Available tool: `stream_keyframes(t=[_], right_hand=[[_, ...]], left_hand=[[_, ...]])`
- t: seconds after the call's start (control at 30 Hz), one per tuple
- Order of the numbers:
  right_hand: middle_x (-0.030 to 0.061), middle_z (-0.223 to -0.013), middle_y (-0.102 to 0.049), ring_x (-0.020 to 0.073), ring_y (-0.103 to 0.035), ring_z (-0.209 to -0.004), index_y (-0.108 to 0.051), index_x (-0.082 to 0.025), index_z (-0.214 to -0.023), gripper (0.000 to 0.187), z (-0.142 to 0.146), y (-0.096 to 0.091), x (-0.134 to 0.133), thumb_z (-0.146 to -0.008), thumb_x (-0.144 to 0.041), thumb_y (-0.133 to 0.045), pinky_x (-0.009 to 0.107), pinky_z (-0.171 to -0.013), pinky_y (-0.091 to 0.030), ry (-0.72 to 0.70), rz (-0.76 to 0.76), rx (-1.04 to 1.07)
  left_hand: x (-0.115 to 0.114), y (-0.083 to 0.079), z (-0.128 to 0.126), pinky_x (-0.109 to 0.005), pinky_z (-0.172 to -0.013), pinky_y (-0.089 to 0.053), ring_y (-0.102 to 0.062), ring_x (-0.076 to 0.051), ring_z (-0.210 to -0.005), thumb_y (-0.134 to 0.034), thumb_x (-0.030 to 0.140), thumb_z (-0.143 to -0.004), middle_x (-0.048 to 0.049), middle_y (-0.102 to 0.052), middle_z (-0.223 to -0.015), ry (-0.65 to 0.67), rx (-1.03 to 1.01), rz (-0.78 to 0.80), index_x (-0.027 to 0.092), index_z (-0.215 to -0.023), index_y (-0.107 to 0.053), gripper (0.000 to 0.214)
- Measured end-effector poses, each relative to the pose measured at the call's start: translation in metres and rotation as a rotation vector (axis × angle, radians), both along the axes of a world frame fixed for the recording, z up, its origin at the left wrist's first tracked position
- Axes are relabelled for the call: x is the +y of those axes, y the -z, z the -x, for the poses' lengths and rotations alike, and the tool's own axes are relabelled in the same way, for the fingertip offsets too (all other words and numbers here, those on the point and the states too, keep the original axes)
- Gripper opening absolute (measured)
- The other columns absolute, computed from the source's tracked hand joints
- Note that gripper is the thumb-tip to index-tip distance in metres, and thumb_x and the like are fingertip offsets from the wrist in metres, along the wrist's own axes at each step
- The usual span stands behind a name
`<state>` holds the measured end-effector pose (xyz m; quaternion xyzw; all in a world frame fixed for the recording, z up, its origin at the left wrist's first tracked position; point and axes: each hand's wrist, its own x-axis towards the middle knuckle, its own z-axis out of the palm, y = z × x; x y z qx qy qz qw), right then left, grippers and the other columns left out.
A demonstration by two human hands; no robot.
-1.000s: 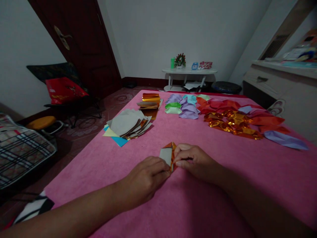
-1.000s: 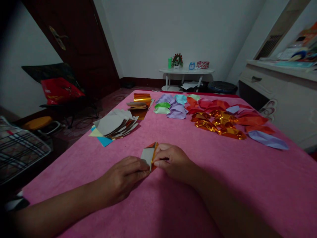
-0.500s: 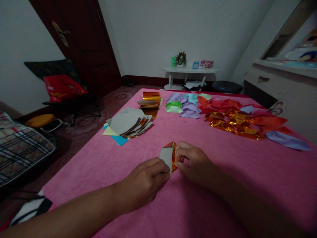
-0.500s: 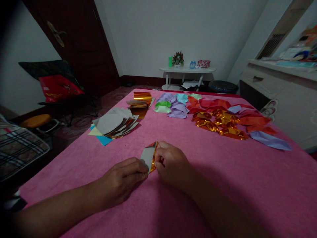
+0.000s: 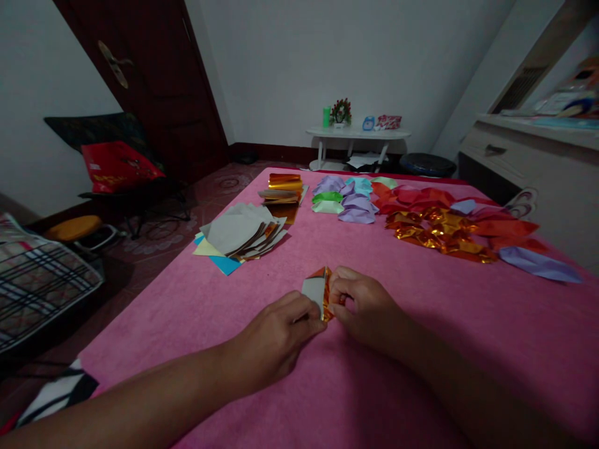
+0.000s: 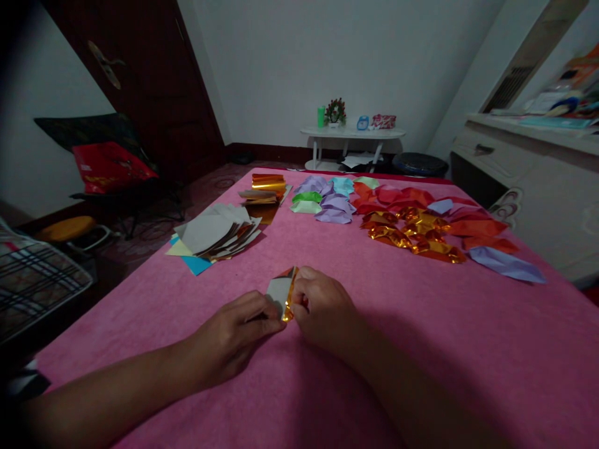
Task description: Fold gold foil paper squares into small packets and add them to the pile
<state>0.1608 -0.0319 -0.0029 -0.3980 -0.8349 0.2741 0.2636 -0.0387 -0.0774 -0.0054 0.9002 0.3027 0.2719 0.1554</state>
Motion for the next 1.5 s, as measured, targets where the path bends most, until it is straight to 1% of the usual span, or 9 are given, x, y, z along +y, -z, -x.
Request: stream_keyframes(t=[0.23, 0.47, 0.63, 0.77, 0.87, 0.97, 1.13, 1.27, 1.5], right_hand=[[-0.0011, -0.071, -0.048, 0.0105, -0.045, -0.064, -0.043, -0.017, -0.057, 0.02, 0.005, 0.003, -0.004, -0.069, -0.002, -0.05, 0.024, -0.057, -0.031, 0.086, 0.037, -0.002], [-0.0011, -0.072, -0.047, 0.0109, -0.045, -0.065, -0.043, -0.017, -0.061, 0.019, 0.007, 0.003, -0.009, -0.07, -0.001, -0.048, 0.024, -0.06, -0.031, 0.137, -0.026, -0.05], [0.0008, -0.074, -0.053, 0.0125, -0.048, -0.063, -0.056, -0.018, -0.072, 0.015, 0.01, -0.004, -0.021, -0.081, -0.01, -0.049, 0.027, -0.057, -0.028, 0.219, -0.202, -0.304], [0.0048, -0.074, -0.06, 0.0148, -0.053, -0.064, -0.059, -0.016, -0.077, 0.018, 0.023, -0.015, -0.036, -0.075, -0.002, -0.049, 0.028, -0.057, -0.031, 0.205, -0.195, -0.552], [0.0095, -0.078, -0.062, 0.0195, -0.057, -0.07, -0.061, -0.014, -0.078, 0.022, 0.031, -0.021, -0.045, -0.069, 0.002, -0.05, 0.03, -0.057, -0.034, 0.15, -0.229, -0.717], [0.0116, -0.081, -0.063, 0.0229, -0.059, -0.073, -0.063, -0.014, -0.083, 0.023, 0.034, -0.024, -0.048, -0.07, 0.001, -0.05, 0.032, -0.057, -0.036, 0.135, -0.274, -0.777], [0.0099, -0.08, -0.064, 0.0198, -0.06, -0.073, -0.063, -0.016, -0.08, 0.019, 0.034, -0.022, -0.046, -0.078, -0.003, -0.05, 0.03, -0.056, -0.039, 0.127, -0.306, -0.769], [0.0089, -0.071, -0.061, 0.0166, -0.058, -0.065, -0.061, -0.016, -0.069, 0.02, 0.037, -0.007, -0.045, -0.081, -0.006, -0.049, 0.027, -0.05, -0.035, 0.205, -0.446, -0.725], [0.0047, -0.069, -0.062, 0.0156, -0.056, -0.061, -0.062, -0.017, -0.071, 0.019, 0.03, 0.001, -0.038, -0.077, -0.003, -0.051, 0.03, -0.051, -0.031, 0.174, -0.562, -0.645]], left_hand=[[0.0, -0.004, -0.002, -0.03, -0.077, -0.048, -0.055, -0.018, -0.092, -0.045, 0.009, -0.089, -0.0102, -0.062, -0.104, 0.015, 0.007, 0.005, 0.015, -0.101, -0.064, 0.023], [0.0, -0.004, -0.002, -0.029, -0.076, -0.047, -0.056, -0.017, -0.087, -0.044, 0.006, -0.087, -0.0078, -0.065, -0.095, 0.042, 0.02, 0.008, 0.014, -0.098, -0.064, 0.024], [0.001, -0.002, -0.001, -0.029, -0.075, -0.048, -0.056, -0.017, -0.087, -0.045, 0.004, -0.084, -0.0076, -0.065, -0.095, 0.045, -0.015, 0.01, 0.014, -0.099, -0.064, 0.026], [0.002, -0.002, 0.001, -0.028, -0.074, -0.048, -0.058, -0.016, -0.083, -0.048, 0.001, -0.079, -0.0059, -0.066, -0.09, 0.062, -0.1, 0.0, 0.015, -0.094, -0.065, 0.028], [0.007, -0.003, 0.004, -0.029, -0.074, -0.048, -0.059, -0.015, -0.081, -0.047, 0.0, -0.077, -0.0052, -0.066, -0.087, -0.006, -0.229, -0.018, 0.016, -0.092, -0.065, 0.028], [0.018, -0.005, 0.007, -0.032, -0.082, -0.049, -0.059, -0.017, -0.095, -0.045, 0.003, -0.081, -0.009, -0.065, -0.101, -0.161, -0.325, 0.003, 0.015, -0.104, -0.063, 0.032], [0.039, -0.001, 0.012, -0.041, -0.102, -0.043, -0.055, -0.02, -0.116, -0.045, 0.0, -0.079, -0.009, -0.062, -0.122, -0.31, -0.315, 0.186, 0.018, -0.125, -0.055, 0.05], [0.046, 0.004, 0.016, -0.038, -0.1, -0.047, -0.059, -0.017, -0.111, -0.038, -0.006, -0.075, -0.0066, -0.065, -0.117, -0.208, -0.312, 0.259, 0.019, -0.119, -0.061, 0.056], [0.056, 0.009, 0.025, -0.035, -0.091, -0.052, -0.062, -0.017, -0.104, -0.044, -0.004, -0.078, -0.0084, -0.066, -0.113, -0.059, -0.156, 0.072, 0.019, -0.107, -0.069, 0.045]])
